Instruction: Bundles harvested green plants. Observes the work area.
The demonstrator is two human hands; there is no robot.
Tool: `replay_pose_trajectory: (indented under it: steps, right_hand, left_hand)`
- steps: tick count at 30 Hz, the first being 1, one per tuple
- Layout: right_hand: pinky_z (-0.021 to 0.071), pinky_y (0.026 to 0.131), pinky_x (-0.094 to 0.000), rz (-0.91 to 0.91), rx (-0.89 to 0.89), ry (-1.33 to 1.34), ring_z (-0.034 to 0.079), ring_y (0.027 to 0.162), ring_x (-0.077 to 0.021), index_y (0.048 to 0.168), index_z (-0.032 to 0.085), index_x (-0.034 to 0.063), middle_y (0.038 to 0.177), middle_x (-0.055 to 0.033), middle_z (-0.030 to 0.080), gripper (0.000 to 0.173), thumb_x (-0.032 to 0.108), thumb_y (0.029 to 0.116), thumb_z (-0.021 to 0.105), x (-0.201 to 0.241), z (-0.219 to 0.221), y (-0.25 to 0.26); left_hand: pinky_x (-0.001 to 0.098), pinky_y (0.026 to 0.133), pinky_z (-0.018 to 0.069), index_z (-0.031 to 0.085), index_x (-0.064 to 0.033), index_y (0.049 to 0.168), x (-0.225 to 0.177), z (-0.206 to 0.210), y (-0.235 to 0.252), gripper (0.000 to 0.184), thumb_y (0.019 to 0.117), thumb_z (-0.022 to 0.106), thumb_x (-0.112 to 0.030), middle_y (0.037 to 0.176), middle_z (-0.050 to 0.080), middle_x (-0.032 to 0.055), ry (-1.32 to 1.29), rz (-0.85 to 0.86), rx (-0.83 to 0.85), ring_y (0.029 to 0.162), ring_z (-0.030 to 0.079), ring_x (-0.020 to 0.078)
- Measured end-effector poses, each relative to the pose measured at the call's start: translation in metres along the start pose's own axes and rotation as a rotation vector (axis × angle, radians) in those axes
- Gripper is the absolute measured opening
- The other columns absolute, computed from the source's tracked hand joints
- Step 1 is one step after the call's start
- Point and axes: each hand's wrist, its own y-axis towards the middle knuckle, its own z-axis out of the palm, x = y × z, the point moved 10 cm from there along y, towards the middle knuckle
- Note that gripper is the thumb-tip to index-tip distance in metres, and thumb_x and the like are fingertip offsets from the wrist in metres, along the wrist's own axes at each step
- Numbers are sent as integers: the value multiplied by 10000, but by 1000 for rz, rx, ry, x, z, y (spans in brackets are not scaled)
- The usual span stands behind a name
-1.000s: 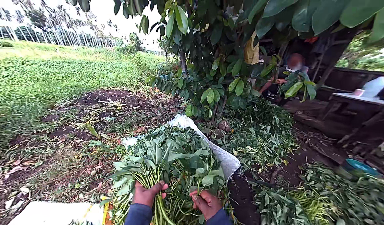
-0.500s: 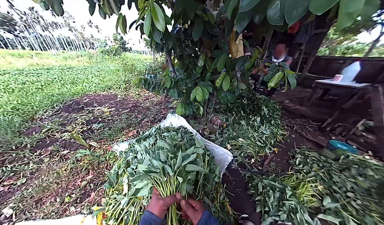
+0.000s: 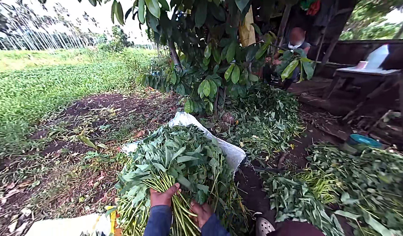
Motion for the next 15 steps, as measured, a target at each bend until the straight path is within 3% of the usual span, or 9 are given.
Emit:
replay_pose_trajectory:
  steps: [1, 2, 4, 7, 8, 9, 10, 12, 15]
  right_hand:
    - [428, 627, -307, 44, 12, 4, 470, 629, -109, 1056, 648, -61, 769, -52, 570, 395, 262, 1113, 428, 0, -2, -6]
    - [401, 582, -286, 53, 17, 21, 427, 580, -90, 1036, 644, -51, 720, -23, 522, 393, 261, 1114, 417, 1, -3, -11]
    - [339, 474, -205, 37, 32, 148, 346, 463, -25, 921, 615, -13, 590, 52, 436, 365, 235, 1112, 426, 2, 1, -18]
    - [362, 501, -214, -66, 65, 27, 379, 482, -37, 820, 595, 15, 588, 41, 445, 420, 244, 1112, 399, 7, 4, -31]
    - [454, 598, -284, -131, 61, -154, 487, 571, -103, 862, 636, -20, 657, -30, 523, 434, 257, 1105, 406, 12, -2, -35]
    - [529, 785, -420, -176, 48, -313, 624, 767, -229, 1001, 691, -82, 826, -158, 651, 445, 277, 1099, 447, 15, -13, -38]
    - [535, 916, -525, -244, -15, -447, 699, 942, -329, 1075, 715, -84, 971, -233, 717, 440, 302, 1072, 505, 19, -30, -34]
    - [499, 1015, -561, -274, -251, -531, 651, 1129, -377, 1176, 700, -22, 1195, -245, 675, 467, 394, 970, 649, 20, -93, -10]
    - [449, 1108, -540, 20, -501, -418, 505, 1355, -418, 1378, 577, 22, 1473, -279, 489, 662, 457, 906, 741, -18, -178, 42]
  left_hand:
    - [349, 520, 588, 366, 47, 1373, -2, -3, 3, 776, 719, 732, 249, 819, 671, 182, 1, -1, -22, 563, 665, 224]
    - [344, 521, 586, 366, 44, 1372, -5, -6, 5, 765, 731, 736, 237, 799, 671, 178, 6, -6, -37, 555, 661, 219]
    - [343, 527, 590, 361, 36, 1384, -8, -7, 8, 756, 755, 740, 214, 793, 679, 178, 16, -19, -38, 558, 670, 220]
    - [354, 556, 596, 345, 31, 1429, -11, -20, 13, 758, 798, 736, 179, 874, 676, 193, -14, -17, -93, 600, 678, 220]
    - [342, 558, 595, 351, 29, 1429, -16, -29, 20, 741, 808, 733, 166, 878, 676, 179, -37, 9, -131, 604, 677, 206]
    - [329, 557, 594, 357, 24, 1422, -23, -39, 27, 724, 818, 733, 154, 867, 673, 159, -59, 45, -158, 604, 676, 190]
    - [323, 555, 597, 367, 18, 1404, -32, -49, 35, 704, 817, 733, 150, 843, 676, 138, -75, 90, -164, 601, 678, 182]
    - [303, 546, 600, 375, -1, 1374, -48, -58, 40, 663, 822, 710, 152, 806, 675, 90, -85, 147, -126, 591, 677, 158]
    - [291, 547, 604, 394, -11, 1339, -60, -60, 32, 584, 855, 684, 136, 779, 674, 55, -87, 154, -85, 585, 677, 139]
